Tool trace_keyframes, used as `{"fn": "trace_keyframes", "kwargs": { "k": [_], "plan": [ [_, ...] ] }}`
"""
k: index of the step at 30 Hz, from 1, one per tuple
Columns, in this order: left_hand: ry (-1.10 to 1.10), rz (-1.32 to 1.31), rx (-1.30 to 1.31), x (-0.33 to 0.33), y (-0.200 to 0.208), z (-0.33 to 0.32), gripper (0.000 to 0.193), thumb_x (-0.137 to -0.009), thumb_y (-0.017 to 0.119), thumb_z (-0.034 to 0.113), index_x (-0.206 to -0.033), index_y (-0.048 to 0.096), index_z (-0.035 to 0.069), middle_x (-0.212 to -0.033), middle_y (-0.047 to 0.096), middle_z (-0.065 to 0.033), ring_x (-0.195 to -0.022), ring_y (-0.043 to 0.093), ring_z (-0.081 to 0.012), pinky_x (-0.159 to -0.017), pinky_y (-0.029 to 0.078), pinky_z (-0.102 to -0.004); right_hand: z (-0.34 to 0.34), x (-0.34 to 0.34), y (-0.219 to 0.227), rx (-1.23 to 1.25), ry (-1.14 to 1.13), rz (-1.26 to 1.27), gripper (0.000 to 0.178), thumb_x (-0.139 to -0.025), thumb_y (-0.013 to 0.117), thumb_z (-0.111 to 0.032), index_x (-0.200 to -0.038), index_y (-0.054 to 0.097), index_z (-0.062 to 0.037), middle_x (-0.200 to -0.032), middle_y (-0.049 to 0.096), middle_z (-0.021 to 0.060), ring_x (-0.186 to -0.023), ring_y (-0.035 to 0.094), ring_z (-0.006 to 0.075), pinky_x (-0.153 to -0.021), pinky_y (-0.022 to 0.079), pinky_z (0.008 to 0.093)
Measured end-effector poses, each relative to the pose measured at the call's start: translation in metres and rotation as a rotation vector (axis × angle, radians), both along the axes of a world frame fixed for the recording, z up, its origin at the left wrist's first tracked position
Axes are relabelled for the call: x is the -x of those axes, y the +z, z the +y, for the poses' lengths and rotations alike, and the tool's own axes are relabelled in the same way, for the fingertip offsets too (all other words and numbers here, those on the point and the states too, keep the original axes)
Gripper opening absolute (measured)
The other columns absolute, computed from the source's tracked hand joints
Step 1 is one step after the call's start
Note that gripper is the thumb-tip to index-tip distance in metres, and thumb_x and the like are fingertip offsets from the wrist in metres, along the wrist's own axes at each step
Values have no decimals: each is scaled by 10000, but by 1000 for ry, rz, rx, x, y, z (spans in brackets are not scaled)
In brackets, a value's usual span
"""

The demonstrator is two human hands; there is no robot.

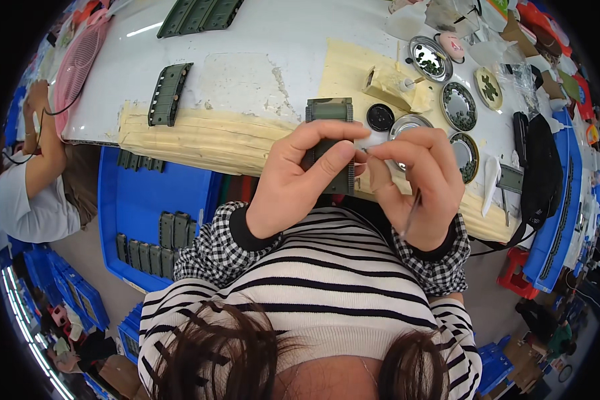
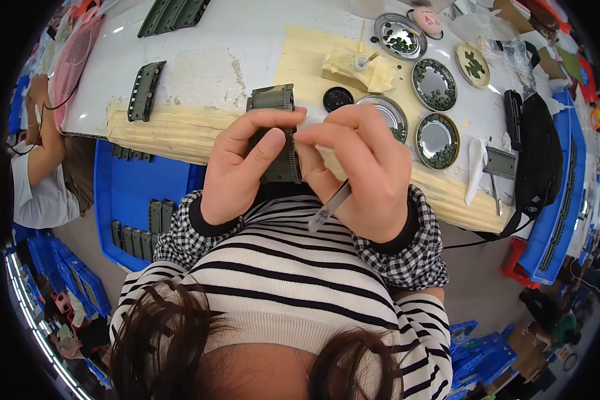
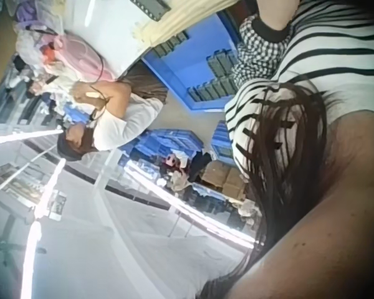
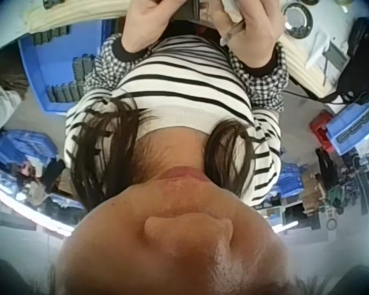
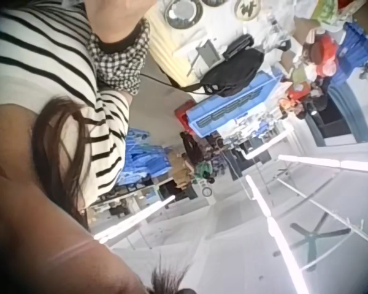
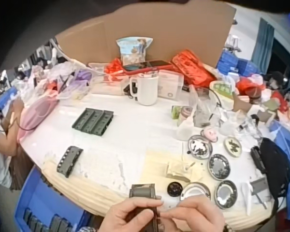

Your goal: Assembling toy components by applying a substance to green plastic parts at a factory workstation.

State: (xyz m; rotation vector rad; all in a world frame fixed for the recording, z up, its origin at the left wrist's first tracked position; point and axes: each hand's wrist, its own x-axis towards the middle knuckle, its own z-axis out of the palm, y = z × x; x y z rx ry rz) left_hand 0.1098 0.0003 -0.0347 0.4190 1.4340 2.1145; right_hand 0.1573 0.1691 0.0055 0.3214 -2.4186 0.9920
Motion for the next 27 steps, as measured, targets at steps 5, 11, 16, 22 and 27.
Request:
{"fn": "trace_keyframes", "kwargs": {
  "k": [5,11,16,22,27],
  "plan": [
    [13,195,-8,-4,-1,1,679,-970,488,7,-1527,118,124,-1269,543,-150,-1108,570,-178,-921,525,-332,10,10,-2,14,-87,20,242,-698,753,50,-901,659,-40,-850,576,68,-660,598,180,-539,477,279],
    [-7,304,82,-8,-3,0,740,-952,472,-45,-1534,35,90,-1223,550,-133,-1105,565,-170,-927,526,-329,14,17,-3,-100,3,56,246,-696,746,50,-902,648,-42,-859,578,64,-644,604,198,-525,487,287],
    [-10,387,218,-9,-5,-1,641,-940,505,-56,-1500,203,17,-1215,553,-118,-1060,585,-148,-926,498,-283,20,17,-6,-195,37,102,274,-655,720,50,-901,647,-45,-852,572,65,-632,598,212,-525,491,301],
    [47,423,237,-12,-3,1,614,-910,556,-51,-1466,302,4,-1151,594,-132,-996,616,-163,-884,475,-254,20,12,-2,-401,18,144,286,-635,689,-17,-917,651,-36,-846,560,52,-588,559,185,-501,456,295],
    [62,476,261,-13,-4,2,622,-899,564,-58,-1464,310,7,-1152,596,-135,-983,617,-172,-873,476,-255,15,8,5,-465,-3,96,226,-694,723,-4,-910,653,-10,-855,582,77,-650,594,215,-539,470,307]
  ]
}}
